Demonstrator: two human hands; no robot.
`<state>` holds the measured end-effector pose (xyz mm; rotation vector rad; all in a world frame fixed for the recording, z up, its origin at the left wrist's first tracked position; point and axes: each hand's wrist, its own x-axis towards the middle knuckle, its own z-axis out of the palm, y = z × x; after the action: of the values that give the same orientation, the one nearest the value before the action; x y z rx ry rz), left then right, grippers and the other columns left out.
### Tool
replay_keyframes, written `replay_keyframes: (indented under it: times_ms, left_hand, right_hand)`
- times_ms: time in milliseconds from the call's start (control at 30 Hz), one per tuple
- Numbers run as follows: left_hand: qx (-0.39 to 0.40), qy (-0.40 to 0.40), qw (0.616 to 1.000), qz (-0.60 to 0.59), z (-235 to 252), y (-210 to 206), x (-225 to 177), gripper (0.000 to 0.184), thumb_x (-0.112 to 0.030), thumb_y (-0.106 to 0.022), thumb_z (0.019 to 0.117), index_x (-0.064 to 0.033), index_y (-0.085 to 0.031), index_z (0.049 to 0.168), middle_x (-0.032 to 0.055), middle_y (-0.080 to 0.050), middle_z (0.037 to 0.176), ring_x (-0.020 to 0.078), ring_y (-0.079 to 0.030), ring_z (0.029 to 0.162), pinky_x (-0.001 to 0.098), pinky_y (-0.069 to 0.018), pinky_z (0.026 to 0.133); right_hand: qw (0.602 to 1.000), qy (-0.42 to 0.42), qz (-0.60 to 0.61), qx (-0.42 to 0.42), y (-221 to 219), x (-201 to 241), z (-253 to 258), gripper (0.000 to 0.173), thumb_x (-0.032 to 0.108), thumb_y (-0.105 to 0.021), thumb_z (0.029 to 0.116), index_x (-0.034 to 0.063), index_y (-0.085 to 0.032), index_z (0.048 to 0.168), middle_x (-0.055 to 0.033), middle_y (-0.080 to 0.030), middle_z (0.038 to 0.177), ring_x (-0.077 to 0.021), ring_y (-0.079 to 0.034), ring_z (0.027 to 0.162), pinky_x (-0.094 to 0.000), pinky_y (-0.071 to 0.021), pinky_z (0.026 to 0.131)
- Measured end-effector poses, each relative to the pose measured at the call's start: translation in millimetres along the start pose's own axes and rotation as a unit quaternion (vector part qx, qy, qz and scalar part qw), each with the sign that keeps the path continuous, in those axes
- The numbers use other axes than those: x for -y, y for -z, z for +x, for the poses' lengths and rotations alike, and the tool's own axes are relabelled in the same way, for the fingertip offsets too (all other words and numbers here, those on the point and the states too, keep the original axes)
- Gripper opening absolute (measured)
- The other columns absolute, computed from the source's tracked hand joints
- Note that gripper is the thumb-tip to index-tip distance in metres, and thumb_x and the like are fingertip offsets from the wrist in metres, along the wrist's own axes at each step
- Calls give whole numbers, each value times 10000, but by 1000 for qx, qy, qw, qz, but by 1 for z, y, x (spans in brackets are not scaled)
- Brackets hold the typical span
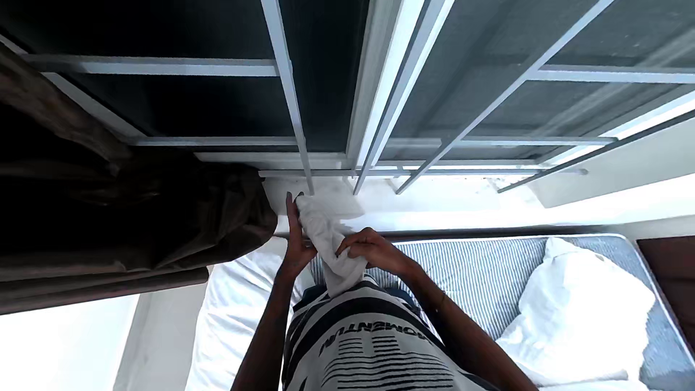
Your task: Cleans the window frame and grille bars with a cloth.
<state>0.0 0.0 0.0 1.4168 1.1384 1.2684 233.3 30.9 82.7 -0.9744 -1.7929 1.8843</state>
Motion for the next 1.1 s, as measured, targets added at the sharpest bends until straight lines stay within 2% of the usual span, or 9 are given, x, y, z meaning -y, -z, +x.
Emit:
replay_keyframes:
  times_ms: [100,167,333,433,600,733,900,1033,1100]
  left_hand:
    - [68,48,995,-47,-3,21,-1,1147,-282,-801,812,-350,-29,1658,-74,-368,1640,183,-466,1424,414,-487,1100]
    - [110,108,985,-72,-6,35,-4,954,-282,-786,829,-337,-268,1628,-39,-494,1546,173,-550,1328,398,-520,1046]
    - [27,217,976,-7,0,56,-22,431,-164,-736,912,-96,-635,1325,52,-725,1152,152,-706,989,366,-602,880]
    - [-113,267,956,40,9,62,-31,364,-284,-730,963,-57,-668,1241,100,-741,1049,182,-722,895,413,-615,818]
    - [-292,239,921,97,27,65,-38,452,-391,-692,977,-62,-653,1285,153,-704,1169,257,-689,1047,528,-557,929]
    - [-285,245,922,97,52,41,-38,500,-420,-621,1014,-38,-614,1338,171,-673,1250,266,-654,1148,511,-523,1008]
    - [-295,282,907,-106,95,20,-4,575,-460,-597,1017,-87,-534,1450,137,-601,1402,240,-578,1283,509,-488,1059]
    - [-248,261,904,-231,107,19,-9,359,-318,-532,1048,-96,-615,1319,83,-696,1178,174,-673,1056,432,-570,896]
    - [-223,246,909,-251,108,27,-4,293,-260,-527,1043,-78,-647,1238,72,-717,1078,153,-694,963,390,-588,839]
  right_hand:
    - [998,-48,27,28,5,10,2,302,96,-476,990,50,-774,985,-24,-746,920,-80,-646,717,-264,-510,534]
    - [995,-82,49,1,7,13,5,319,131,-463,990,63,-774,991,-27,-745,933,-92,-659,762,-286,-533,578]
    - [983,-77,110,-125,24,-10,43,262,149,-548,956,69,-747,1107,-44,-732,931,-91,-650,717,-265,-515,548]
    - [982,-27,38,-180,27,-28,76,266,147,-579,1009,39,-699,1220,-66,-681,849,-96,-548,617,-267,-453,554]
    - [974,0,-67,-217,28,-43,108,283,171,-543,1051,25,-652,1268,-100,-680,844,-159,-632,707,-350,-541,671]
    - [973,22,-76,-217,25,-43,121,351,176,-513,1058,27,-584,1369,-137,-705,1054,-196,-669,863,-385,-555,751]
    - [976,30,-24,-214,23,-42,140,364,182,-459,1085,41,-568,1402,-168,-629,1336,-267,-661,1094,-474,-560,898]
    - [978,1,31,-205,24,-40,154,404,160,-445,1092,25,-512,1467,-217,-614,1366,-290,-656,1155,-453,-548,964]
    - [980,11,55,-190,24,-42,162,438,5,-436,1002,-20,-532,1428,-207,-571,1432,-274,-632,1184,-437,-545,952]
